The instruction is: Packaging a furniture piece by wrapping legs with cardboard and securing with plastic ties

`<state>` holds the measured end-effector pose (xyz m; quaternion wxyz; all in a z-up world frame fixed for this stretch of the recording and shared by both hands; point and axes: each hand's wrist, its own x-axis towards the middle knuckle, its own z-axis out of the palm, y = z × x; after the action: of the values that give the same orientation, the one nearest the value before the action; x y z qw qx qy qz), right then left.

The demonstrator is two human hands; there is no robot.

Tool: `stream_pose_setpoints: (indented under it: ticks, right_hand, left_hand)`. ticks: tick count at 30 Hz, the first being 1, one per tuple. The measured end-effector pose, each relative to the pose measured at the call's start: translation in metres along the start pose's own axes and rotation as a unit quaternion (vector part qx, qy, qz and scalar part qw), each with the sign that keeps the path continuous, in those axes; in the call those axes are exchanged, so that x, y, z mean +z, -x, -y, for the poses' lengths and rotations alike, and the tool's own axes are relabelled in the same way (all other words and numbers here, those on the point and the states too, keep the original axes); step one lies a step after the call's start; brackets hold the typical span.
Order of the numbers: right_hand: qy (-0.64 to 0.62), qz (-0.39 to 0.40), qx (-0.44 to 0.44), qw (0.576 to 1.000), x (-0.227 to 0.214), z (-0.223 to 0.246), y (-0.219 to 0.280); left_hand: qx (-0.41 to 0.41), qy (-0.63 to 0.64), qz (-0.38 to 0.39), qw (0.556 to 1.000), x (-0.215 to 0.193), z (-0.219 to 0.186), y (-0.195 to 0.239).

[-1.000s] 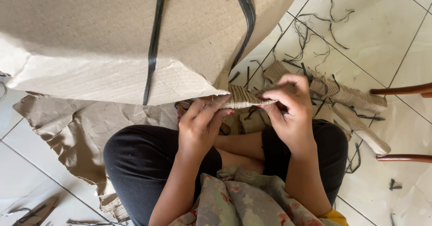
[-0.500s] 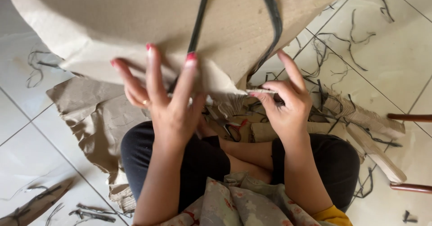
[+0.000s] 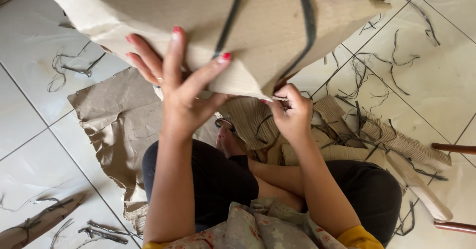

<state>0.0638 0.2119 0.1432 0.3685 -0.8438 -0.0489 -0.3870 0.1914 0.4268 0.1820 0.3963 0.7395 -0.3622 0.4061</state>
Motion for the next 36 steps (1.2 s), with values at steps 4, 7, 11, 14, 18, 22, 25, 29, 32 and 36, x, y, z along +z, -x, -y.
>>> stream_pose_setpoints:
  ticks: [4, 7, 11, 14, 18, 22, 25, 29, 32, 36]
  right_hand:
    - [0.022, 0.013, 0.005, 1.000, 0.015, 0.039, -0.020]
    - [-0.008, 0.008, 0.013, 1.000, 0.032, 0.060, -0.033]
    - [-0.045, 0.005, 0.028, 0.999, 0.048, 0.068, -0.039]
    - [-0.043, -0.009, 0.049, 0.998, 0.056, 0.062, -0.034]
    - [-0.024, -0.006, 0.080, 0.996, 0.052, 0.049, -0.028]
    - [-0.067, -0.021, 0.082, 0.994, 0.043, 0.037, -0.033]
    - [-0.082, -0.001, 0.093, 0.992, 0.024, 0.021, -0.018]
    - [-0.093, -0.030, 0.147, 0.984, 0.020, 0.029, -0.014]
    - [-0.084, -0.040, 0.142, 0.985, 0.026, 0.031, -0.029]
    - [-0.097, -0.027, 0.160, 0.982, 0.034, 0.000, -0.030]
  left_hand:
    - [0.008, 0.024, -0.022, 0.999, -0.005, 0.051, -0.008]
    - [-0.021, 0.014, -0.005, 1.000, -0.026, 0.066, -0.019]
    - [-0.077, 0.032, 0.003, 0.997, -0.034, 0.065, -0.014]
    - [-0.122, 0.022, -0.009, 0.992, -0.023, 0.049, 0.012]
    - [-0.117, 0.063, -0.125, 0.983, 0.014, 0.035, 0.051]
    - [-0.212, 0.195, -0.249, 0.925, 0.038, -0.014, 0.087]
    - [-0.353, 0.324, -0.219, 0.850, 0.050, -0.042, 0.106]
    - [-0.290, 0.351, -0.152, 0.877, 0.058, -0.047, 0.116]
    - [-0.319, 0.353, -0.149, 0.867, 0.071, -0.031, 0.130]
    - [-0.370, 0.344, -0.181, 0.844, 0.086, -0.013, 0.123]
